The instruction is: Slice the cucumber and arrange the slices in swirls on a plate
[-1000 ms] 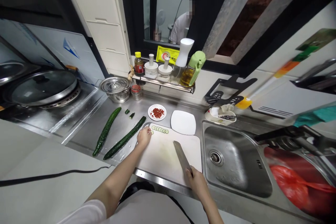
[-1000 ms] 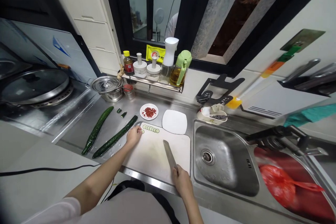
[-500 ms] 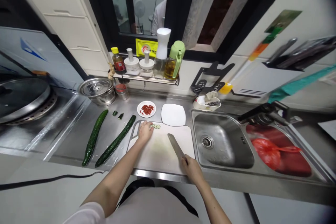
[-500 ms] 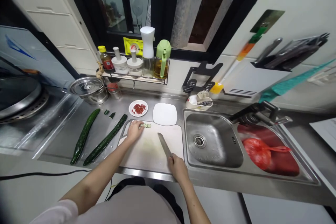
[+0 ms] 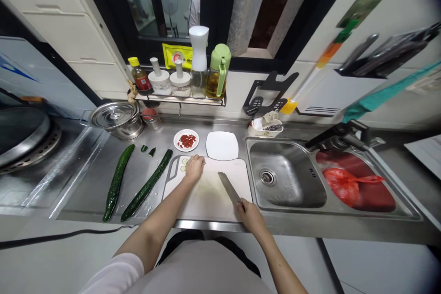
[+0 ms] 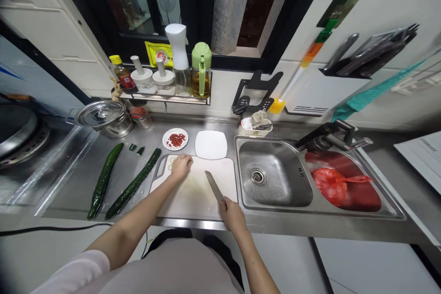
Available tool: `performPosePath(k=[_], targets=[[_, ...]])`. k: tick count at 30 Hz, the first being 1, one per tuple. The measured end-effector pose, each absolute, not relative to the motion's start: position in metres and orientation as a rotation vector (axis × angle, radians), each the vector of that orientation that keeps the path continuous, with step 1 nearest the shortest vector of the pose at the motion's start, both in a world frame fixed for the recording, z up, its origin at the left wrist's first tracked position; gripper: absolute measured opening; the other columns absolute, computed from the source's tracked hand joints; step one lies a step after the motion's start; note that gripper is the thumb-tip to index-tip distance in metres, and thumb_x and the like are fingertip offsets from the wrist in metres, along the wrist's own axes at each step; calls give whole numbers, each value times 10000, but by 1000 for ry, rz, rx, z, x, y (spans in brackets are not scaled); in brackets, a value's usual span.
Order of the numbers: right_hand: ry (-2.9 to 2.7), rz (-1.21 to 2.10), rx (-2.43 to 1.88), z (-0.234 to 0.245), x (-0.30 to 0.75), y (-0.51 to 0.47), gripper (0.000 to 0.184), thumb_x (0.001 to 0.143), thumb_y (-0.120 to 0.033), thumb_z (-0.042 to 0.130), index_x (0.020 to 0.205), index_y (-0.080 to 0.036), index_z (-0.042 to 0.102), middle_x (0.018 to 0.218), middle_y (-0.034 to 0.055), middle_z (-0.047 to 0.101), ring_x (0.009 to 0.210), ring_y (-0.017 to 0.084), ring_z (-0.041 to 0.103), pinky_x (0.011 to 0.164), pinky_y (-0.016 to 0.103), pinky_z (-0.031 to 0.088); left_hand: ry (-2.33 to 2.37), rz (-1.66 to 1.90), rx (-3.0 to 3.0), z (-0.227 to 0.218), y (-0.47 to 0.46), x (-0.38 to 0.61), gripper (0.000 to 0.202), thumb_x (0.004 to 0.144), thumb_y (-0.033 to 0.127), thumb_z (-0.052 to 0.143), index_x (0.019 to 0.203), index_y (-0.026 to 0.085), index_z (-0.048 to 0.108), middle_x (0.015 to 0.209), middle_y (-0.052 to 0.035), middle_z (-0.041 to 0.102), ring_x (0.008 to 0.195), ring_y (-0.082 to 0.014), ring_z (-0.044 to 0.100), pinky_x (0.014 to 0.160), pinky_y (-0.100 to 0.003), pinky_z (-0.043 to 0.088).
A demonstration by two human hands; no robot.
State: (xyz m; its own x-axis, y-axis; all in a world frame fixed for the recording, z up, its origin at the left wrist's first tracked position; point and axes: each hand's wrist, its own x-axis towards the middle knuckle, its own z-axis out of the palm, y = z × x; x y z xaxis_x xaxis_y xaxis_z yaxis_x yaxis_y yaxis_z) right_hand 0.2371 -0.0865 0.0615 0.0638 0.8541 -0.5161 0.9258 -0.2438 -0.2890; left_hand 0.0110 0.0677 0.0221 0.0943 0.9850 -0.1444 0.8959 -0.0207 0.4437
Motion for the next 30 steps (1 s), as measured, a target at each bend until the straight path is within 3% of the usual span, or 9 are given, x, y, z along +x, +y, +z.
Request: performPosePath(k=[8,30], targets=[[1901,-859,2119,64,231,-82,339,972,-324,332,1097,-188,616,954,95,710,897,202,648,668,255,350,1828,409,1387,13,28,-1,102,775,245,649,861,206,688,796,2,706,746,-126,618,688,-220,414],[2023,-755,1894,72,196,-80,357,986,-313,299,1034,-171,622,916,129,713,912,229,675,736,297,417,1900,396,1435,-6,14,-15,114,762,211,623,862,211,678,772,11,679,748,-130,606,674,-215,409]])
